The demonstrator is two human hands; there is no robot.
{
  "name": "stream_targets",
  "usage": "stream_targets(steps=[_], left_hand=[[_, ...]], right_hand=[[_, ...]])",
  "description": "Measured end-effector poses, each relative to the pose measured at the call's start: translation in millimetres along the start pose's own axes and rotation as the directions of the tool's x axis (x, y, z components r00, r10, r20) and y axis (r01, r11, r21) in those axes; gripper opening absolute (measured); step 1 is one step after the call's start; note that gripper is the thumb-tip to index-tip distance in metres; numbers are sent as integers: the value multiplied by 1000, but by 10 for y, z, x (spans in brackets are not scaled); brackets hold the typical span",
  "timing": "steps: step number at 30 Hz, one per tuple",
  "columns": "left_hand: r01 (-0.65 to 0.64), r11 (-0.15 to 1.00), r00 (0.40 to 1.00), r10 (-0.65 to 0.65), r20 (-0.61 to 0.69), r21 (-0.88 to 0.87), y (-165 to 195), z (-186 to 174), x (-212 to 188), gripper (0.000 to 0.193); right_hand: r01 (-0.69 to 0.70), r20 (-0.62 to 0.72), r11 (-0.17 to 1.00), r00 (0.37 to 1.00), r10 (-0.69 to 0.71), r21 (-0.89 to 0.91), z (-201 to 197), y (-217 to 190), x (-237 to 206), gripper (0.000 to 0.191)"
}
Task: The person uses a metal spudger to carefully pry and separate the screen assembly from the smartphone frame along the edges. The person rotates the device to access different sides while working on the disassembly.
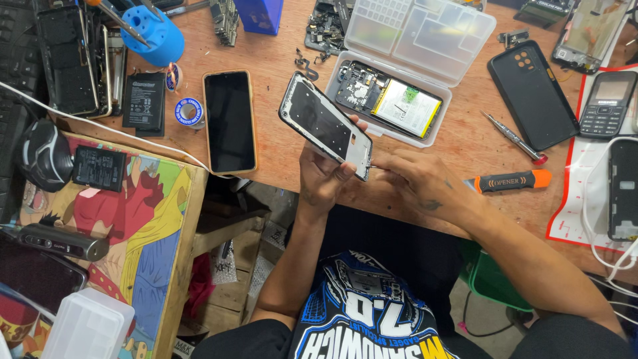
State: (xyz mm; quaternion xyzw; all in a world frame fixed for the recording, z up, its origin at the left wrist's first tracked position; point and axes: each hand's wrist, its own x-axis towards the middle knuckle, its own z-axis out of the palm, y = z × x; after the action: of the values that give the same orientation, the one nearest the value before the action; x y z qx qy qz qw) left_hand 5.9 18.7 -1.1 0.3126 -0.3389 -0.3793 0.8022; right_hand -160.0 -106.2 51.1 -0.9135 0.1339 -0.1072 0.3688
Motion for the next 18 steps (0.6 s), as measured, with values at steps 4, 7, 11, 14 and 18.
stream_targets(steps=[4, 7, 11, 14, 18], left_hand=[[4, 999, 1000, -5, -10, -34, -19, -27, -31, 58], [2, 999, 1000, -2, -7, -36, -31, -40, -31, 56], [12, 999, 1000, -12, -8, -50, -35, -31, -33, 56], [20, 999, 1000, -21, -14, -49, -14, -25, -38, 57], [26, 997, 999, -27, -17, -78, -7, -15, -16, 58]], right_hand=[[49, -61, 999, 997, -47, 16, 17, 7, -2, 30], [63, -49, 998, 997, -64, -20, -7, 18, -1, 26], [99, -76, 995, 992, -99, -9, -32, 10, 5, 34], [101, -58, 994, 993, -103, -44, -23, -4, 12, 33], [95, -46, 992, 995, -91, 85, -23, -14, -10, 35]])
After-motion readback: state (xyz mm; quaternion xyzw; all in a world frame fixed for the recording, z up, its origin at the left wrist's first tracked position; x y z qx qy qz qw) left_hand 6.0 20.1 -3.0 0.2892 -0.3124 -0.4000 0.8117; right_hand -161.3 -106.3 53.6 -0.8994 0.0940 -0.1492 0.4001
